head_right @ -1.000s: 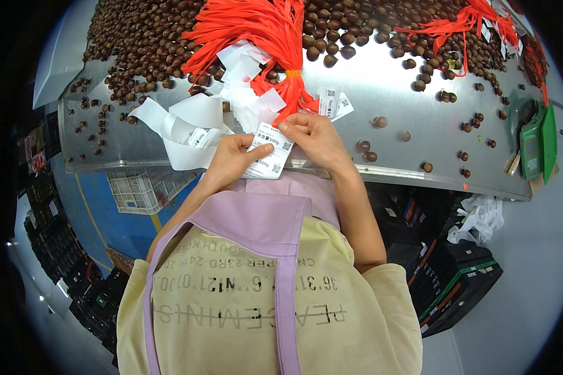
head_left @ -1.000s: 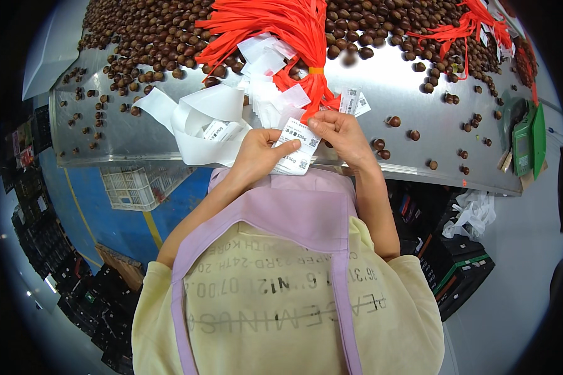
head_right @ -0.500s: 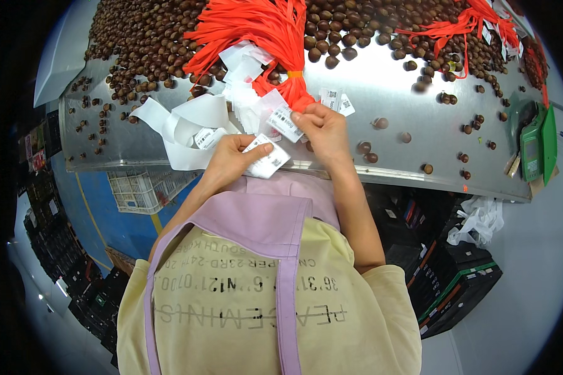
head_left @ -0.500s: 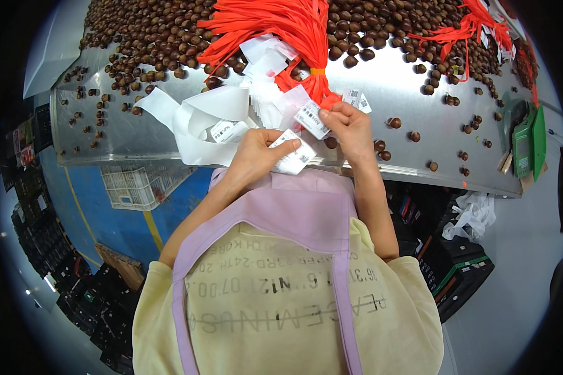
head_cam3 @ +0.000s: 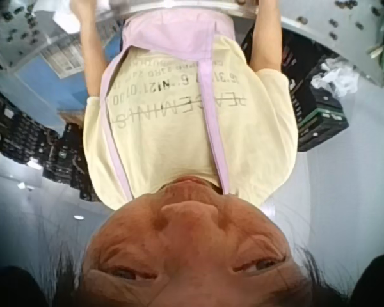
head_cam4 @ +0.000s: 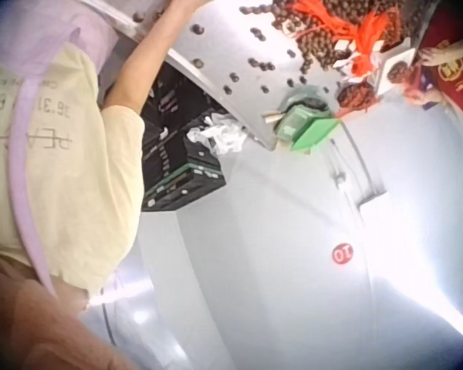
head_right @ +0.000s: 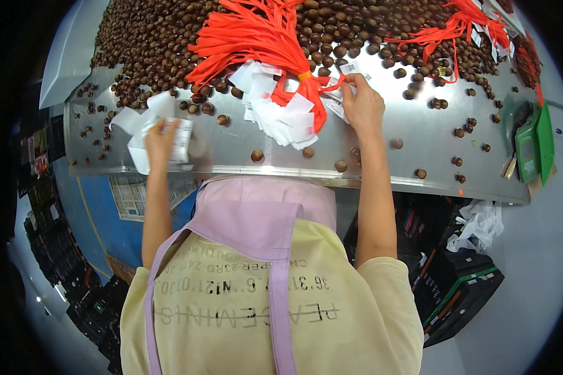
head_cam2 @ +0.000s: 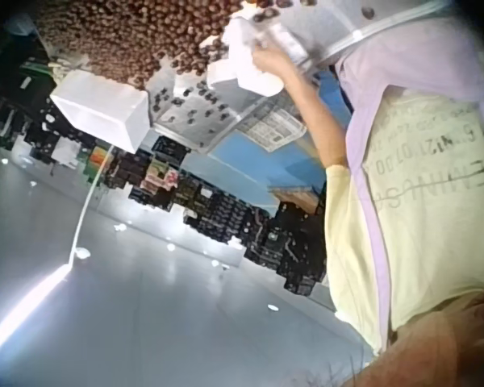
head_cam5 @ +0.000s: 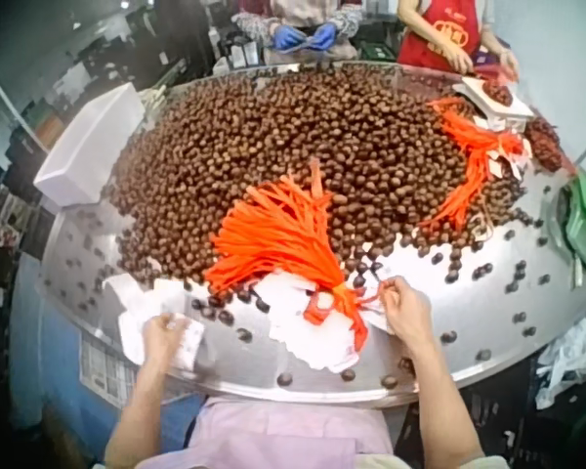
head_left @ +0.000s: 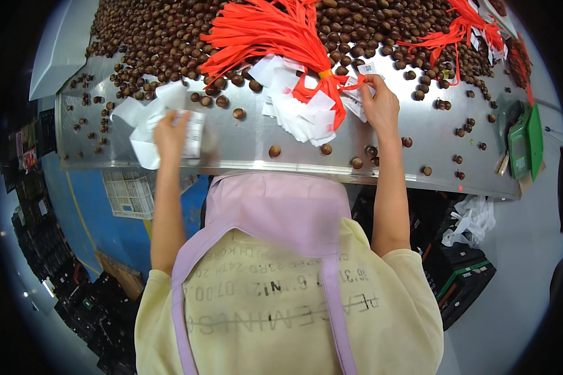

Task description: The person repeatedly tears printed labels from a roll and attaches them to bundles of red strings lying on a metal table covered with brown nuts. The person handles labels and string bundles one at a time, occasionally gathering and repositioning them on the table.

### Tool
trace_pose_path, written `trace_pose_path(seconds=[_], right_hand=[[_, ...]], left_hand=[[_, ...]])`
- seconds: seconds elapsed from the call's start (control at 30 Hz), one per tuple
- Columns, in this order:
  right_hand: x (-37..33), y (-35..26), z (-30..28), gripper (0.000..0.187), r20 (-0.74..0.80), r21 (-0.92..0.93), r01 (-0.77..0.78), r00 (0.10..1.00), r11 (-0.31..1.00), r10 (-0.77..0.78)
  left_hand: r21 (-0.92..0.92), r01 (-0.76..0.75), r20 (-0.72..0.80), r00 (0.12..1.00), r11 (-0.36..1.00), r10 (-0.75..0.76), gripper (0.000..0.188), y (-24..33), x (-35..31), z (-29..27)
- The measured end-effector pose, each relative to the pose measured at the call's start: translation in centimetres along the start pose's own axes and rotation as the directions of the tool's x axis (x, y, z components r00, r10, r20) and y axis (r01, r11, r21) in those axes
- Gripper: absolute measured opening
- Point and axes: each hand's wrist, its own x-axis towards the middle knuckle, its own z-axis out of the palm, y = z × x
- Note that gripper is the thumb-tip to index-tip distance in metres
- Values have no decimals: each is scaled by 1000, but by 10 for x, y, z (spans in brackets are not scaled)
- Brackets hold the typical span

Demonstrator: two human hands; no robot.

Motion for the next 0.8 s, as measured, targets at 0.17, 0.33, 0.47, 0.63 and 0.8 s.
trace_pose_path(seconds=[0.17, 0.33, 0.47, 0.63, 0.8], right_hand=[[-4, -3, -2, 17, -89, -84, 28, 995, 996, -36], [-18, 2, 1, 18, -212, -188, 161, 956, 969, -201], [-36, -11, 3, 22, -350, -307, 180, 892, 935, -287], [-66, -28, 16, 18, -406, -98, 150, 897, 984, -177], [-82, -37, 20, 16, -297, -83, -42, 955, 996, 15]], left_hand=[[7, 61, -459, 887, 998, -50, 42, -83, 95, -107], [-524, -501, -751, 653, 689, -96, 15, -76, 145, -269], [-592, -357, -557, 830, 722, -46, 16, -20, 118, -207], [-813, -172, -175, 983, 556, 50, 11, 19, 64, -103], [-849, -159, -72, 979, 504, 188, 4, 62, 13, -50]])
